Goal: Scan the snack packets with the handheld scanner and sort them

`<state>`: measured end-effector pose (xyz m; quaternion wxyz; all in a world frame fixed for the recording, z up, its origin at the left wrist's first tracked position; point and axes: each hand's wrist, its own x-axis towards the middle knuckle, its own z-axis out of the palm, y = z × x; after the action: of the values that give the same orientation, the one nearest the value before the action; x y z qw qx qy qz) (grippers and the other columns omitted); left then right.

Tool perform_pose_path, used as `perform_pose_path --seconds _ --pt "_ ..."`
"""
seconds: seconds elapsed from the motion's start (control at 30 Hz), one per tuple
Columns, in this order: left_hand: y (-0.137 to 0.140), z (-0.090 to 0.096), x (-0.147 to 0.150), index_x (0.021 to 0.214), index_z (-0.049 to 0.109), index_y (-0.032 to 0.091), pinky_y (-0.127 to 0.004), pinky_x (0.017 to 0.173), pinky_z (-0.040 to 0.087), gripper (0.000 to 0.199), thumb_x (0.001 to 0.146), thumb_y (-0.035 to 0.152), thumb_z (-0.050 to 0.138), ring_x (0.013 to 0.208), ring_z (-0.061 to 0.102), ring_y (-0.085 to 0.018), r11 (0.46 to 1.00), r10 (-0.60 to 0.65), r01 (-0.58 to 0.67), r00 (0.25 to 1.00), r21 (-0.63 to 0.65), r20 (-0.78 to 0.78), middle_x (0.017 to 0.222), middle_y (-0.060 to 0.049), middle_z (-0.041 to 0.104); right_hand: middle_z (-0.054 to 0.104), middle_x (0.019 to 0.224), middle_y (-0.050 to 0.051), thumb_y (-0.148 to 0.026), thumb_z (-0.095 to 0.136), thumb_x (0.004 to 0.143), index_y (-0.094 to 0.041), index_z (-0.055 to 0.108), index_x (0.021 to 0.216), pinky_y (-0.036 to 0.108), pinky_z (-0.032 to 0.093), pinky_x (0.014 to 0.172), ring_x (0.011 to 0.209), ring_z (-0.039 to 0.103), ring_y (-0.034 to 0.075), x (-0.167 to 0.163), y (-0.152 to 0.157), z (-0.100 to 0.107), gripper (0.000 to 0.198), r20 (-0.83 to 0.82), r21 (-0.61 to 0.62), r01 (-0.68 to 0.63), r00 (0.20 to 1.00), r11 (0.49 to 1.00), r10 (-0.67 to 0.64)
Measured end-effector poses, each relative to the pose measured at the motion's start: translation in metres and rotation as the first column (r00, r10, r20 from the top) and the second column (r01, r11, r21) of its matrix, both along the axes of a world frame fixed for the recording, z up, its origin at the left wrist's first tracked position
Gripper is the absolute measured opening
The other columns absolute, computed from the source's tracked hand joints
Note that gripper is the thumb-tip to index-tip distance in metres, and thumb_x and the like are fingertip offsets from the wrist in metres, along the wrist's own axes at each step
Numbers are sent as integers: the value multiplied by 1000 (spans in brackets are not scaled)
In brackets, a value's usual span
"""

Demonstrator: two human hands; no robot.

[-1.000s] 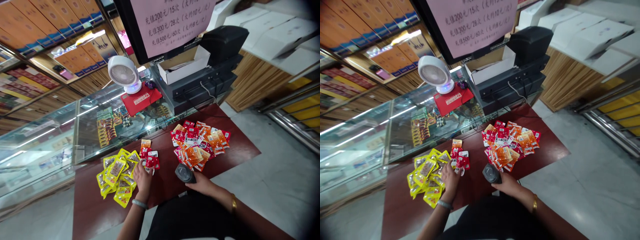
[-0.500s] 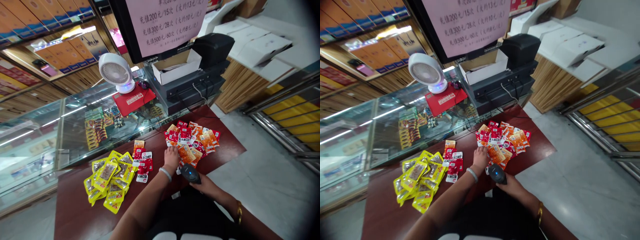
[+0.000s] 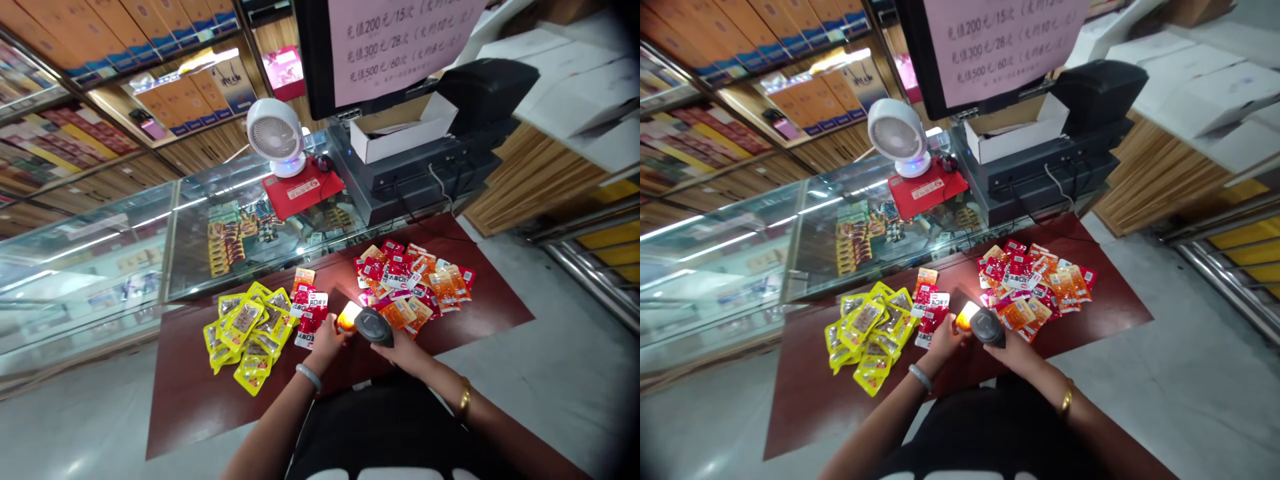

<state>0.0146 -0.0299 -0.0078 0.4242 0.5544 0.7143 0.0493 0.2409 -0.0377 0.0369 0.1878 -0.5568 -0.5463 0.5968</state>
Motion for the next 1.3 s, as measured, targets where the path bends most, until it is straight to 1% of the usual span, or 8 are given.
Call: perform_pose_path --seconds 0.17,0.27,0.37,0.57,0.83,0.97,1.1,1.3 --pt "-12 3 -35 106 53 19 -29 69 42 44 73 39 73 81 65 -23 991 134 -134 990 3 -37 89 -6 68 72 117 11 -36 72 75 -19 66 117 48 48 100 111 66 32 -16 -4 -2 47 -45 -6 -50 998 999 49" --pt "-18 13 -57 114 53 17 -38 85 43 45 76 35 70 100 61 -29 966 199 -143 944 216 -264 106 -13 65 71 121 12 -34 74 73 -17 65 121 48 46 102 114 64 32 -15 -12 -2 51 -68 -23 -79 995 997 77" --pt "-15 20 -56 123 53 18 -46 102 35 50 78 32 69 120 49 -33 911 150 30 906 412 -397 126 -15 57 71 120 13 -33 74 72 -17 64 121 49 47 102 113 65 32 -8 -22 -5 52 -58 -53 -65 996 996 62" --pt "22 14 29 115 59 22 -38 96 39 36 82 35 67 109 53 -26 848 -359 411 910 334 -208 116 -9 61 73 115 11 -33 72 75 -16 66 117 47 50 98 109 67 32 19 -45 -11 45 -10 -118 29 999 993 -30" --pt "43 -1 107 119 56 17 -41 96 38 50 77 39 71 117 50 -28 749 -568 624 778 224 -271 127 -13 58 73 116 11 -38 71 75 -16 63 120 47 51 96 106 67 33 54 -73 -15 50 16 -148 92 996 985 -91" --pt "41 -4 96 119 54 16 -37 91 39 47 77 30 71 107 58 -26 829 -482 523 847 196 -223 108 -12 67 73 115 11 -42 71 76 -16 64 120 47 51 96 107 67 33 53 -70 -12 51 -9 -144 157 987 977 -160" --pt "38 -4 65 110 53 20 -30 77 42 45 75 39 73 90 64 -21 968 -203 210 977 134 -65 96 -6 69 72 117 12 -42 70 76 -16 64 120 49 50 97 109 66 34 42 -54 -9 52 48 -94 214 977 972 -210" --pt "14 -6 16 101 53 21 -25 71 41 38 73 35 73 81 64 -17 992 20 -31 996 124 91 91 -2 67 74 112 11 -42 69 76 -17 68 113 48 50 98 109 67 34 12 -21 -7 45 44 10 187 981 982 -187"
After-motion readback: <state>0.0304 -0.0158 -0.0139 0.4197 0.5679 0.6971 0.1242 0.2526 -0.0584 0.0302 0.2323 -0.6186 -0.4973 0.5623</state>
